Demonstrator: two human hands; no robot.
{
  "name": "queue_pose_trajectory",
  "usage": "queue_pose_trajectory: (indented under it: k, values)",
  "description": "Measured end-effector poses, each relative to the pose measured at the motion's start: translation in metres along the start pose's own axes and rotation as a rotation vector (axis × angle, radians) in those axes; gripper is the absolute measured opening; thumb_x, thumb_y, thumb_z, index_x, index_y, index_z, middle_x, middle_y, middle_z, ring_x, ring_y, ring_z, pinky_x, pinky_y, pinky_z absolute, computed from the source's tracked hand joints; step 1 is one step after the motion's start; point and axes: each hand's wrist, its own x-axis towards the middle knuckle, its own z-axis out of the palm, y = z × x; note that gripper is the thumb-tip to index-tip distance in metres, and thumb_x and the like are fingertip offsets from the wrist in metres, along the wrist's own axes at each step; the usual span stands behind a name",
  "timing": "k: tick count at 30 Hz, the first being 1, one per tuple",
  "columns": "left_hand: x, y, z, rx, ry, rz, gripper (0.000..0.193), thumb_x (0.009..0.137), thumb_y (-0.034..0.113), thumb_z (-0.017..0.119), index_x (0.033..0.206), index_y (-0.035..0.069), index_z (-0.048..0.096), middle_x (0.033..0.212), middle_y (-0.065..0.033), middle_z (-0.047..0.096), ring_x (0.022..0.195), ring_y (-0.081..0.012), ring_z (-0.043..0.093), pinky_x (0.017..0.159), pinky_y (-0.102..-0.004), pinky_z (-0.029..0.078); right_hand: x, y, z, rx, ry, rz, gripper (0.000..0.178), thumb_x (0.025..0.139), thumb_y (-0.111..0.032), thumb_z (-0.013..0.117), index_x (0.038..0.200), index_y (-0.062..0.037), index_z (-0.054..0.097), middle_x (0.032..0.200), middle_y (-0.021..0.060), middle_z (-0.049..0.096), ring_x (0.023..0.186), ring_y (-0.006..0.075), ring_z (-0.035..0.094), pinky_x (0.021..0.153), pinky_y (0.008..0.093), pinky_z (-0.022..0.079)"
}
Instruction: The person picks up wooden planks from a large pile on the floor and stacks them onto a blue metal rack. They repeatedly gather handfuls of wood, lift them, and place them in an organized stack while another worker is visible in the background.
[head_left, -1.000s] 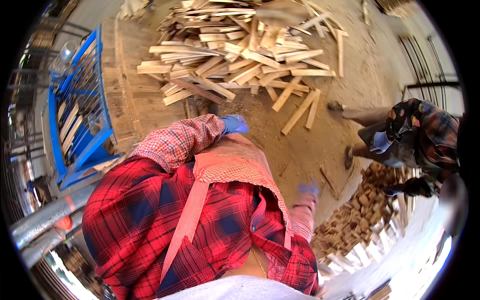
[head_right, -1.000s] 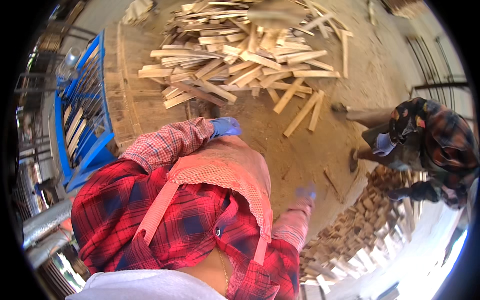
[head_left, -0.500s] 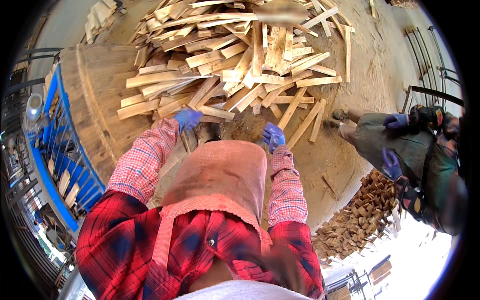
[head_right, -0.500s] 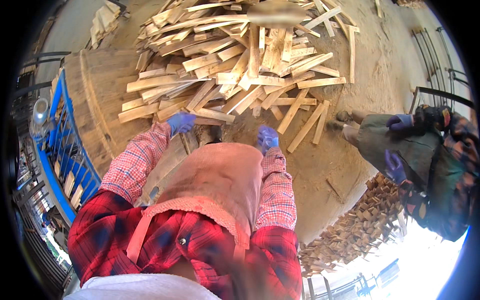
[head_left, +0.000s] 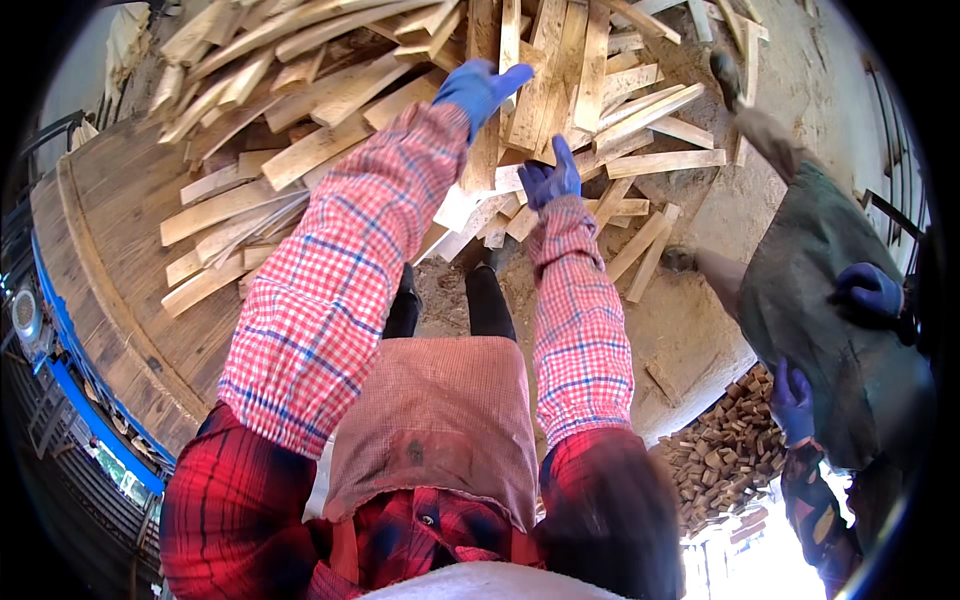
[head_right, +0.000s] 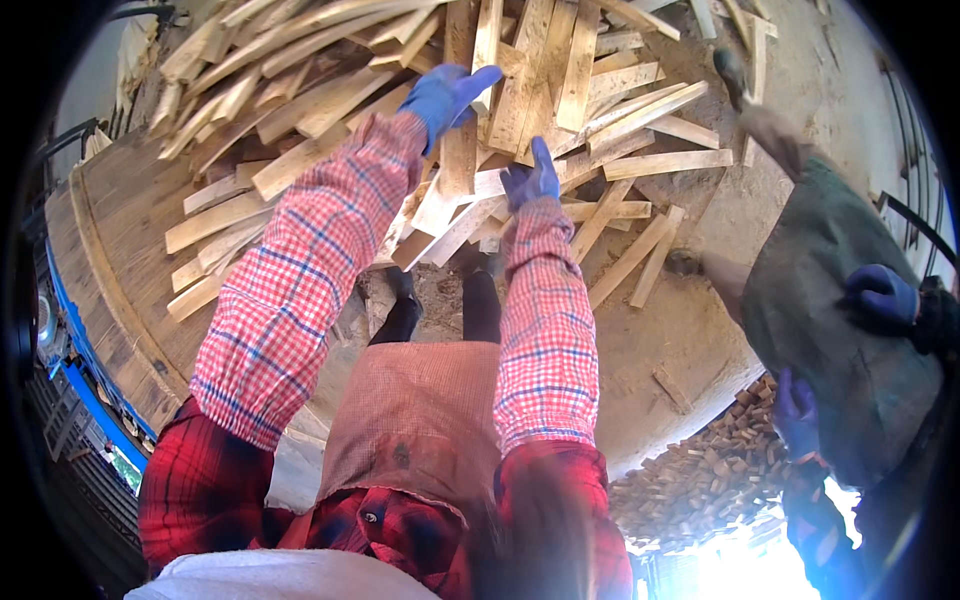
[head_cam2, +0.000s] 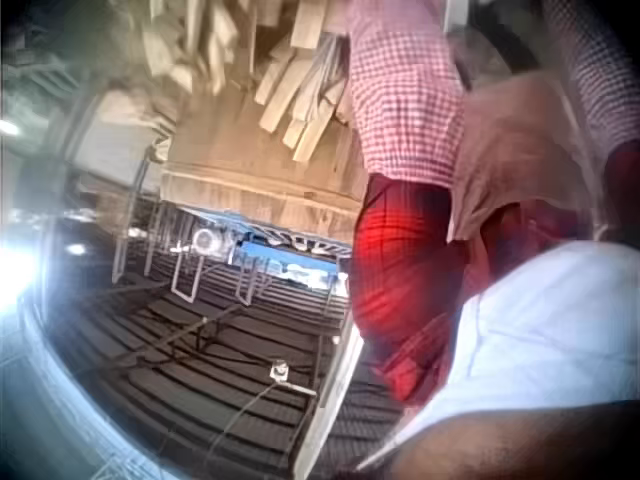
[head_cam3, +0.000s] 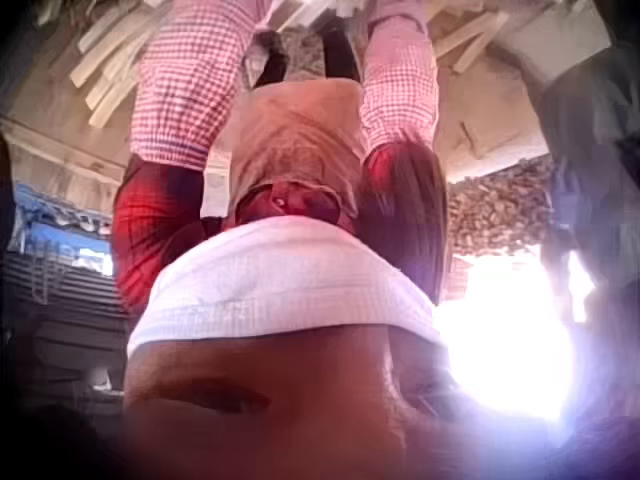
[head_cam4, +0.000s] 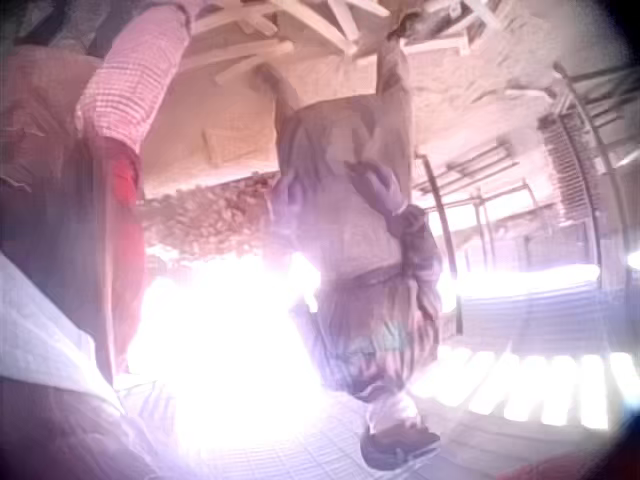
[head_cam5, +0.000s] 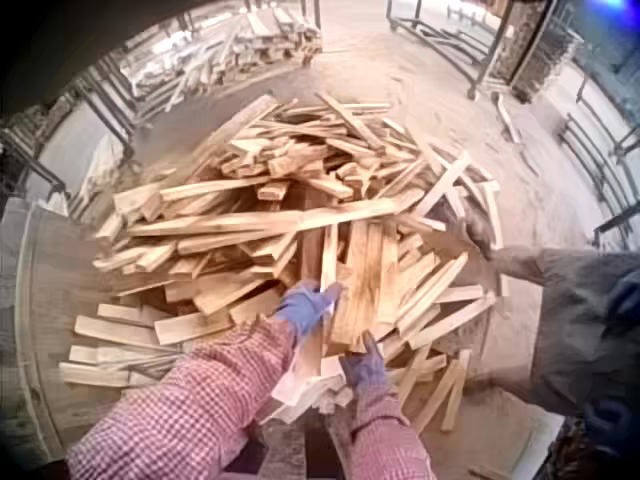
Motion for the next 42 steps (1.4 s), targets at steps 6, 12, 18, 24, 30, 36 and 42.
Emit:
queue_pose_trajectory:
  k: [6,12,18,24,30,36,42]
  values:
    - [0.023,-0.012,0.031,-0.06,0.024,-0.096,0.053,0.079,0.045,0.058,0.097,-0.005,0.057,0.08,-0.0157,0.061,0.068,-0.0213,0.063,0.056,-0.0326,0.05,0.048,0.028,0.015,0.258,-0.269,-0.056,0.038,0.081,-0.02,0.067,0.111,-0.0043,0.051,0.101,0.0137,0.057,0.091,0.03,0.056,0.079,0.0394,0.05]
    - [-0.039,-0.043,0.0,0.324,0.024,0.071,0.072,0.074,0.045,0.067,0.119,-0.007,0.046,0.107,-0.023,0.059,0.091,-0.0331,0.061,0.082,-0.0408,0.048,0.032,-0.014,0.022,-0.112,-0.212,-0.055,0.048,0.071,-0.015,0.076,0.111,-0.0073,0.053,0.101,0.0106,0.061,0.086,0.0273,0.06,0.063,0.0379,0.056]
    - [0.001,-0.078,0.035,-0.484,-0.06,-0.031,0.079,0.069,0.031,0.076,0.128,-0.005,0.039,0.108,-0.018,0.06,0.097,-0.0235,0.059,0.086,-0.0326,0.047,0.05,0.003,0.027,-0.395,-0.248,-0.41,0.045,0.069,-0.014,0.077,0.107,-0.0051,0.056,0.093,0.0085,0.063,0.077,0.0211,0.063,0.062,0.0319,0.054]
    - [-0.067,-0.11,-0.004,-0.165,-0.199,-0.003,0.059,0.074,0.024,0.072,0.122,0.0,0.048,0.103,-0.0139,0.062,0.092,-0.0185,0.06,0.079,-0.0312,0.049,-0.028,0.065,-0.032,-0.38,-0.221,-0.136,0.041,0.073,-0.018,0.075,0.107,-0.0075,0.056,0.092,0.0056,0.064,0.075,0.0163,0.062,0.063,0.0288,0.053]
    - [-0.068,-0.107,-0.019,0.359,-0.303,-0.095,0.095,0.064,0.051,0.074,0.133,0.0,0.034,0.122,-0.0221,0.051,0.111,-0.0274,0.052,0.093,-0.0348,0.041,-0.037,0.072,-0.035,-0.609,-0.087,0.109,0.037,0.074,-0.021,0.075,0.104,-0.0063,0.059,0.094,0.0047,0.063,0.079,0.0172,0.061,0.074,0.0282,0.051]
    - [-0.05,-0.151,0.013,-0.309,-0.373,-0.149,0.107,0.062,0.044,0.08,0.14,0.004,0.019,0.127,-0.0194,0.047,0.121,-0.0267,0.044,0.102,-0.0328,0.034,0.006,0.108,-0.052,-0.171,-0.256,-0.112,0.031,0.08,-0.022,0.067,0.107,-0.0101,0.059,0.098,0.0044,0.062,0.093,0.0211,0.058,0.078,0.0455,0.051]
    - [-0.066,-0.148,0.025,-0.553,-0.392,-0.085,0.072,0.076,0.018,0.071,0.134,0.003,0.032,0.116,-0.0129,0.056,0.104,-0.0184,0.056,0.096,-0.0315,0.043,0.004,0.121,-0.061,-0.057,-0.345,-0.24,0.037,0.079,-0.016,0.064,0.114,-0.0078,0.056,0.107,0.0086,0.06,0.102,0.0238,0.055,0.085,0.0427,0.049]
